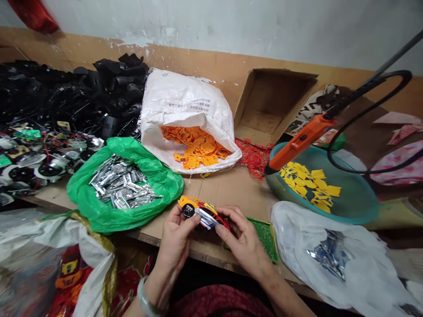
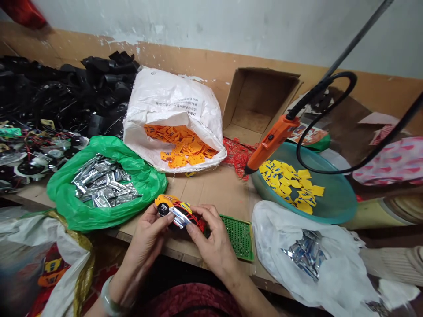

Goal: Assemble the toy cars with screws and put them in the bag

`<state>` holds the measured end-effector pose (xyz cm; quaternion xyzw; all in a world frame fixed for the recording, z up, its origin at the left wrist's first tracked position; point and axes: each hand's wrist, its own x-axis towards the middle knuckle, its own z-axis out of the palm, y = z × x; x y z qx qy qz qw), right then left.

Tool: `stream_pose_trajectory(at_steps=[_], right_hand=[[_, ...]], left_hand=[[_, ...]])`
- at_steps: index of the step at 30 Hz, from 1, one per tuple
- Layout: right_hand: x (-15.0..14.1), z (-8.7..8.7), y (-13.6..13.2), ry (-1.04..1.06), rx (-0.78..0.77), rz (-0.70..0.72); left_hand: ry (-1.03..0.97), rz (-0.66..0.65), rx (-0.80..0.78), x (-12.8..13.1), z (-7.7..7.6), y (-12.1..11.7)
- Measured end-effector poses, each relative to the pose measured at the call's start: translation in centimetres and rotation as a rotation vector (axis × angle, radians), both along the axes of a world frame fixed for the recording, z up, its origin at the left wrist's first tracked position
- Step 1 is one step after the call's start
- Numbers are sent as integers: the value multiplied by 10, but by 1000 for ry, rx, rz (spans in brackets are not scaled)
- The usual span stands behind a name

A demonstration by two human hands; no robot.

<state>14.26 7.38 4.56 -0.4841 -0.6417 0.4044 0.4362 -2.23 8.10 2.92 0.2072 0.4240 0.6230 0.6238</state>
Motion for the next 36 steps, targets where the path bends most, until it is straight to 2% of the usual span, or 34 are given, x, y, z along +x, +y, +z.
stream_pose_trajectory(at_steps=[3,11,18,21,23,25,26,28,30,31,33,36], right_hand=[[0,-5,-2,49,-55,-1],[-6,-15,-7,72,18,-143],[-14,-24,-11,40,135,-262],[-15,-24,-12,35,117,-251],[-11,-22,-13,25,78,-188],[-1,-18,-14,29,52,-154],[6,-14,-13,49,57,-185],[23,-4,-8,135,131,-357],[40,8,6,249,276,-567],[47,15,15,298,359,-627],[55,29,38,333,446,-597],[63,44,70,293,439,-494]], left_hand=[[-38,7,7,4,1,-1],[-6,-31,0,16,3,-12],[-9,13,-25,29,2,-21],[-81,-3,-64,34,-1,-21],[-101,-20,-95,33,-3,-20],[-84,-35,-98,28,-4,-19],[-69,-43,-93,25,-4,-18],[-47,-60,-93,17,-4,-16],[-31,-73,-114,10,-5,-15],[-25,-83,-129,7,-5,-14],[-15,-121,-155,5,-6,-14],[4,-189,-171,6,-8,-15]])
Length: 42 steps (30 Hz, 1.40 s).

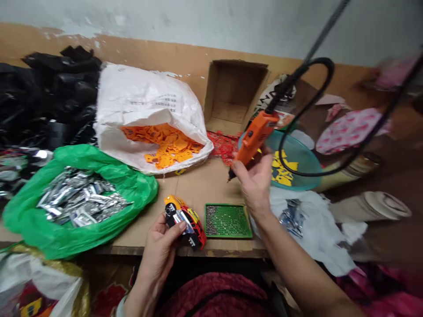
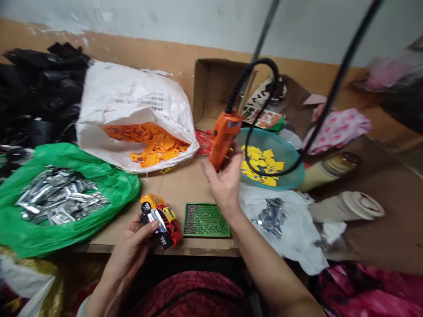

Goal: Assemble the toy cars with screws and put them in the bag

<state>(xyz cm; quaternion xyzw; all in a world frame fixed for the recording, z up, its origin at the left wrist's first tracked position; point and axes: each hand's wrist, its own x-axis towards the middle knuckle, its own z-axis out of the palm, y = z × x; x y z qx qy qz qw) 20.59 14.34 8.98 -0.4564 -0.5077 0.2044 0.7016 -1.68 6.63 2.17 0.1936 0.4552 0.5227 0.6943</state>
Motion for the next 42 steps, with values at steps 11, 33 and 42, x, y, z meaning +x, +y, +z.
stream_pose_trajectory(at_steps=[11,33,42], right_hand=[[13,-2,-53,162,-232,193],[-2,-53,-67,246,-288,271],[-4,-52,-69,256,-286,273]], left_hand=[[83,-20,-60,10,6,-8],[83,10,-62,11,-3,-6],[81,-18,-84,10,-9,-2]])
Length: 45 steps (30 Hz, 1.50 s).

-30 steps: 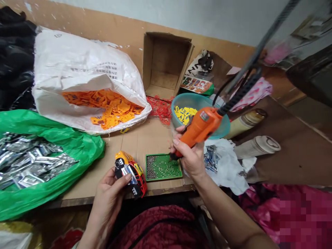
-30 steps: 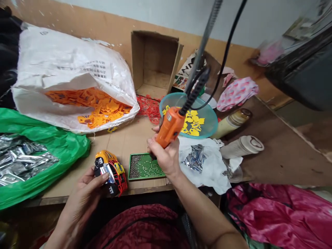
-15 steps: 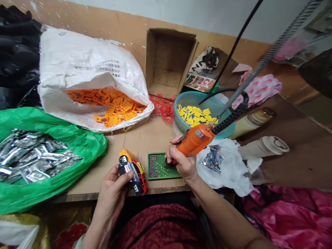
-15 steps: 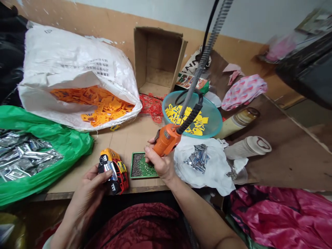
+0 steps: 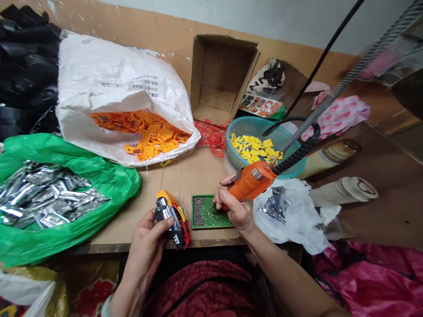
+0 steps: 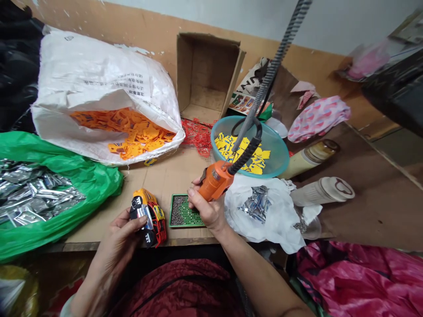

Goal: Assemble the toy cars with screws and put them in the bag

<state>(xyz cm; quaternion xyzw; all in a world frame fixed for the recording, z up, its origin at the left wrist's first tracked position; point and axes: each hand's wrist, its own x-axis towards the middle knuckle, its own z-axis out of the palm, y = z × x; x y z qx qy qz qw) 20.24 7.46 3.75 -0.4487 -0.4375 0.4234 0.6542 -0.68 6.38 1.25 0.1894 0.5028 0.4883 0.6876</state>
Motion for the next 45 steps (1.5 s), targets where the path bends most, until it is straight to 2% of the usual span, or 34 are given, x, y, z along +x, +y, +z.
stream_pose_trajectory(at_steps=[6,13,16,21,24,33,45], right_hand=[[1,9,4,19,25,5],[-21,57,19,204,130,82],[-40,68,23,220,129,162],[-64,60,31,266,113,285],[-71,52,35,248,99,312],[-76,43,40,241,98,352],[-75,40,39,239,127,422]], left_hand=[[7,1,0,4,5,-2],[46,17,30,10,6,-1],[72,37,39,13,4,-1],[82,64,42,16,2,1],[72,64,57,18,4,2],[81,79,55,20,11,5],[94,75,30,21,8,7]])
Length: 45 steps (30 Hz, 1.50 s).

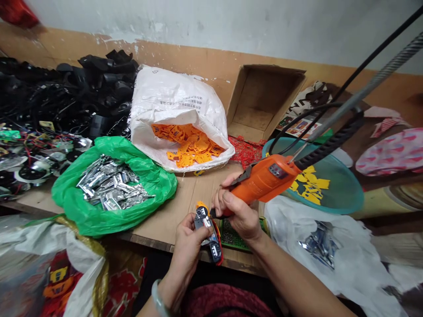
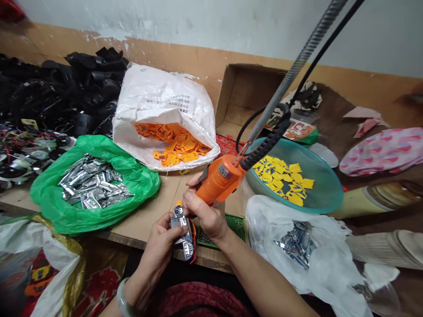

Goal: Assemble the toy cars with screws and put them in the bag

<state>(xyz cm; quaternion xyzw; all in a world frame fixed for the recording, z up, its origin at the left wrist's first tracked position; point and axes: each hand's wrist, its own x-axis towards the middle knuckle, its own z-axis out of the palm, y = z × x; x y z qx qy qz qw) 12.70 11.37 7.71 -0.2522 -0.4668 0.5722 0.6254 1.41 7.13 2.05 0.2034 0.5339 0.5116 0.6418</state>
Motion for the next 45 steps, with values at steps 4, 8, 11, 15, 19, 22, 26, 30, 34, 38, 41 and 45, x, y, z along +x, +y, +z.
stream_pose_trajectory(at_steps=[4,8,11,15,19,22,26,30,34,38,41,45], right_hand=[[0,-1,-1,-56,-13,-3],[1,-1,-2,-94,-15,37],[0,-2,-2,-123,-5,84],[-3,-5,-1,-122,8,81],[8,-3,-1,-6,-6,15],[30,1,-4,-16,12,-91],[59,-8,-12,-110,9,-223],[72,-28,-20,-141,-18,-248],[75,-40,-23,-157,-24,-289],[76,-42,-22,-161,-44,-304],[75,-42,-21,-158,-55,-292],[74,-42,-22,-158,-55,-295]], left_hand=[[-11,-6,23,0,-4,0],[-15,-4,39,2,-6,0],[9,1,45,3,-5,1],[28,-13,48,3,-2,2],[36,-64,24,-4,-3,1],[25,-58,-5,-11,-6,2],[11,-39,-17,-15,-10,6],[2,-40,-4,-13,-11,12],[24,-38,12,-10,-14,15],[30,-51,21,-9,-17,12],[46,-50,43,-8,-18,10],[46,-45,60,-7,-17,10]])
